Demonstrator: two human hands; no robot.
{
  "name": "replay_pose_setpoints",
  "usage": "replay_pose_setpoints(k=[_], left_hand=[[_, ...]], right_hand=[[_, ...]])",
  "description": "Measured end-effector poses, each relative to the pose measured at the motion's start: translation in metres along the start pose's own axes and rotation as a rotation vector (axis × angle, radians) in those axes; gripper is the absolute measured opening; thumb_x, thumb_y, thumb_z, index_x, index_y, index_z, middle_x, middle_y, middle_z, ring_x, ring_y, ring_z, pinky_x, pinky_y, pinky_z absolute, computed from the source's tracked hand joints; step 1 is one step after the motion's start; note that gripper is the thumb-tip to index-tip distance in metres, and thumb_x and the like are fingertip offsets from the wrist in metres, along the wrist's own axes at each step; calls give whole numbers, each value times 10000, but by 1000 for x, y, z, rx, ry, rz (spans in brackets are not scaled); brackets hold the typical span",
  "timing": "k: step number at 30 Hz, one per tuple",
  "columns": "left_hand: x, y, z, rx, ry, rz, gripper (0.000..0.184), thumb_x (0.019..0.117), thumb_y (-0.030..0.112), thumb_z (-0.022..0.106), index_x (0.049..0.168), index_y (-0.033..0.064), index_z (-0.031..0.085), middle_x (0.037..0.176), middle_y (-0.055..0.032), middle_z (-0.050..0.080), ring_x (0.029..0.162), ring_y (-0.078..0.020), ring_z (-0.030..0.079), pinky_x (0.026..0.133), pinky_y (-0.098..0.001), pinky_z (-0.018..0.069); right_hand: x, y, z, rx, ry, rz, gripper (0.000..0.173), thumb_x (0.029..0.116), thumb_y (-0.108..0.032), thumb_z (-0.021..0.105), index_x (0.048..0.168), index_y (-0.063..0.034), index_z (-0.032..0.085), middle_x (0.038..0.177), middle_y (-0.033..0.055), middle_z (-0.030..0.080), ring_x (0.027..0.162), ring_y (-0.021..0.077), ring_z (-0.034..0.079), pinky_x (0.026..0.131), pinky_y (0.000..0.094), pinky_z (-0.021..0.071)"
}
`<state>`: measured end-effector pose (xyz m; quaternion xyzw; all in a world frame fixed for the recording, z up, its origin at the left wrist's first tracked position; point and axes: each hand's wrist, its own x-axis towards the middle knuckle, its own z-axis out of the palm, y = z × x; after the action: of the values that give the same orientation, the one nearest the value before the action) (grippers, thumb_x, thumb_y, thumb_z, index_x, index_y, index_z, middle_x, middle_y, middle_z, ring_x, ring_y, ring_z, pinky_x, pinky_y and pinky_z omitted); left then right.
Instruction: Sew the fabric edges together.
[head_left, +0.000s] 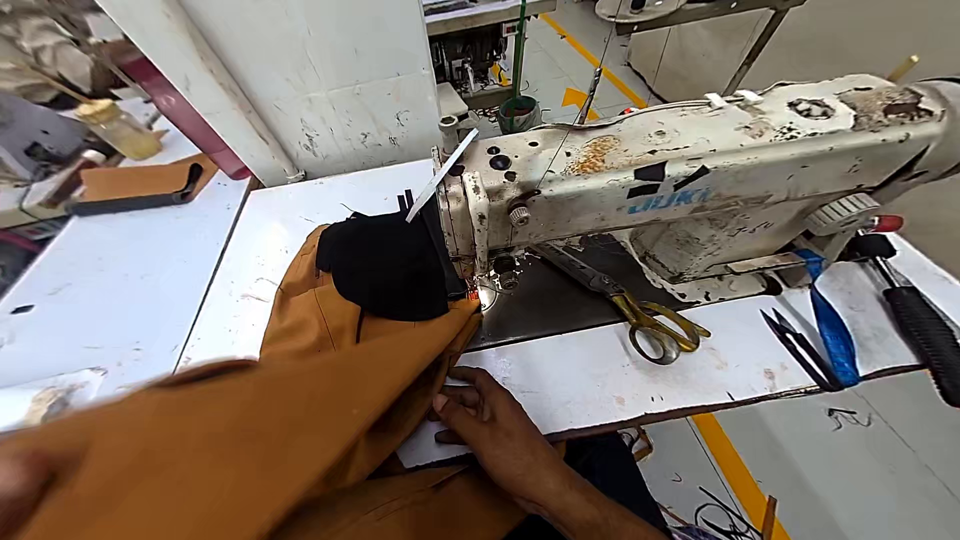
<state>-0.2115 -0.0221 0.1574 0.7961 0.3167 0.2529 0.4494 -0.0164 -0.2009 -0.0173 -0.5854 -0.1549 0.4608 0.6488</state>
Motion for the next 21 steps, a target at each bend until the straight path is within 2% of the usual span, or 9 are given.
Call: replay_pose_setpoints(k=[4, 6, 7, 9, 11, 14, 16, 18, 21], left_hand=[[171, -11, -33, 292, 49, 222, 89, 958, 139, 671, 946, 56, 638, 783, 27, 672, 725, -31, 675, 693, -224, 607], [296, -69, -89, 673, -64, 724, 371, 938, 449, 714, 996, 85, 671, 779, -35, 647, 690, -141, 636, 626, -379, 561], [341, -92, -106, 814, -42, 1030, 539, 959, 606, 595, 1095, 86, 640, 790, -70, 636, 651, -205, 626, 540, -450, 540], [311, -58, -88, 943, -21, 837, 768, 931, 663, 553, 1349, 19, 524, 1080, -296, 622, 933, -512, 627, 804, -744, 478], [230, -24, -56, 917, 17, 670, 750, 968, 606, 550, 1438, 27, 475, 1305, -303, 578, 1160, -497, 596, 976, -696, 464], [76, -10, -4, 764, 4, 368, 634, 1025, 404, 579, 1430, -73, 480, 1390, -327, 540, 1237, -443, 592, 1013, -572, 504], [11, -40, 19, 670, -52, 158, 845, 991, 446, 638, 1477, -176, 335, 1471, -436, 397, 1330, -526, 477, 1075, -592, 443], [-19, -86, 45, 644, -80, -2, 1102, 893, 555, 726, 1542, -167, 206, 1529, -444, 308, 1357, -544, 444, 1090, -610, 428], [-18, -133, 61, 619, -63, -78, 1084, 820, 493, 806, 1585, -43, 256, 1422, -337, 506, 1139, -431, 623, 938, -590, 526]], right_hand=[[-4, 1, -3, -61, 122, -61, 587, 1012, -261, 646, 1473, -8, 384, 1226, 103, 697, 989, 203, 745, 856, 373, 647], [-7, 1, -4, -279, 212, -163, 465, 1011, -297, 630, 1377, -35, 515, 1214, 67, 680, 954, 137, 727, 812, 315, 639], [-10, 2, -4, -404, 262, -247, 395, 1017, -315, 611, 1318, -60, 581, 1212, 55, 674, 973, 107, 709, 808, 280, 623], [-9, 5, -5, -606, 345, -497, 317, 1031, -324, 579, 1211, -87, 688, 1155, 49, 700, 1032, 103, 690, 866, 271, 600], [-6, 5, -6, -745, 342, -704, 298, 1048, -330, 556, 1120, -118, 753, 1111, 23, 743, 1077, 127, 686, 939, 321, 579], [8, -2, 1, -960, 220, -816, 360, 1069, -375, 510, 1051, -124, 768, 1056, 19, 759, 1077, 170, 695, 972, 393, 540], [27, -4, 10, -1149, 185, -827, 399, 1070, -393, 487, 994, -105, 753, 985, 44, 738, 1017, 214, 694, 923, 422, 546], [43, -9, 22, -1339, 191, -758, 367, 1049, -351, 521, 955, -77, 745, 911, 75, 717, 938, 260, 685, 840, 431, 548], [48, -19, 39, -1494, 162, -632, 221, 993, -218, 620, 1000, -35, 745, 940, 113, 701, 968, 294, 661, 833, 448, 525]])
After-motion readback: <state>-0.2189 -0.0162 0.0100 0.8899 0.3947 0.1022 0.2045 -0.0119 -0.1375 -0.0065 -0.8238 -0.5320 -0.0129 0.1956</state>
